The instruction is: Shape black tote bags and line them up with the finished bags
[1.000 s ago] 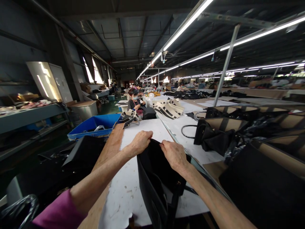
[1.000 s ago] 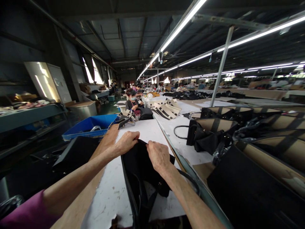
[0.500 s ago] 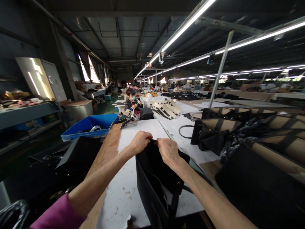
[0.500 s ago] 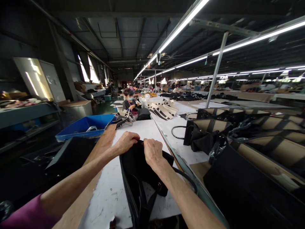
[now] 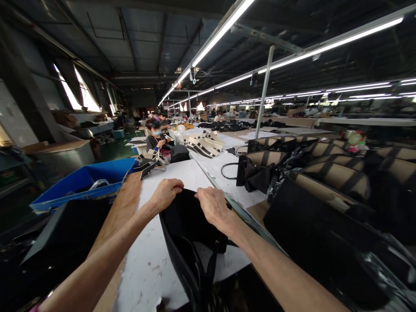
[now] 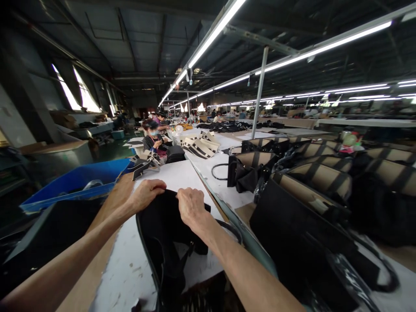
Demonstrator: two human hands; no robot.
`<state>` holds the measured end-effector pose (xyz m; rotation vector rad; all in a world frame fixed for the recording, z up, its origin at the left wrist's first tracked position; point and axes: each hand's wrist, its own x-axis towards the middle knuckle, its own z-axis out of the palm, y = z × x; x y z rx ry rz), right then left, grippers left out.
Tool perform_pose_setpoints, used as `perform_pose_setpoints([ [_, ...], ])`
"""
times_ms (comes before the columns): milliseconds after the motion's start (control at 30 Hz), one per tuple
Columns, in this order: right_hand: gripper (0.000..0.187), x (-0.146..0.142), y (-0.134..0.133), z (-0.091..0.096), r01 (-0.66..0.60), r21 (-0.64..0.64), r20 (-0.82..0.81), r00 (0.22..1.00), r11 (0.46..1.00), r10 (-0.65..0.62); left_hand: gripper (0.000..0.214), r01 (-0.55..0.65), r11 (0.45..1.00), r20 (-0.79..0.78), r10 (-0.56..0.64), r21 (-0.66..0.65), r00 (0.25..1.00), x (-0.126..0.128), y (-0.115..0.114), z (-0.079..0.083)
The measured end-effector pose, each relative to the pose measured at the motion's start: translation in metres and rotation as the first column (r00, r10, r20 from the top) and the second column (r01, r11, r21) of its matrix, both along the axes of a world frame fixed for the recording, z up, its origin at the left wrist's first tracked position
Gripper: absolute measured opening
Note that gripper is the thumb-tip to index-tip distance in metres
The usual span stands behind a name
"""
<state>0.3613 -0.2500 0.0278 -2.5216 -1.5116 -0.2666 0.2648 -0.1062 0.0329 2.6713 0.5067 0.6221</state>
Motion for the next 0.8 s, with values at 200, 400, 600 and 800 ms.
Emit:
perform_pose_setpoints([
  [200,0.032,0.017,-0.045,-0.002,0.009,0.007,0.023,1.0,1.0,-0.009,0.018,-0.011,1.0,-0.008,0.011,-0.013,1.0,-0.001,0.001,-0.001],
  [400,0.035,0.04,-0.076,-0.017,0.022,0.173,-0.007,1.0,0.985,-0.021,0.018,-0.017,1.0,-0.012,0.017,0.005,1.0,0.001,0.001,-0.001],
  [600,0.035,0.045,-0.077,-0.023,-0.038,0.312,-0.148,0.985,0.949,0.088,0.017,-0.027,1.0,-0.005,0.027,-0.014,1.0,0.001,-0.001,0.0],
  [800,0.032,0.043,-0.081,-0.02,-0.071,0.297,-0.307,0.937,0.952,0.166,0.017,-0.046,0.998,0.002,0.046,-0.049,0.999,0.001,-0.001,0.001],
])
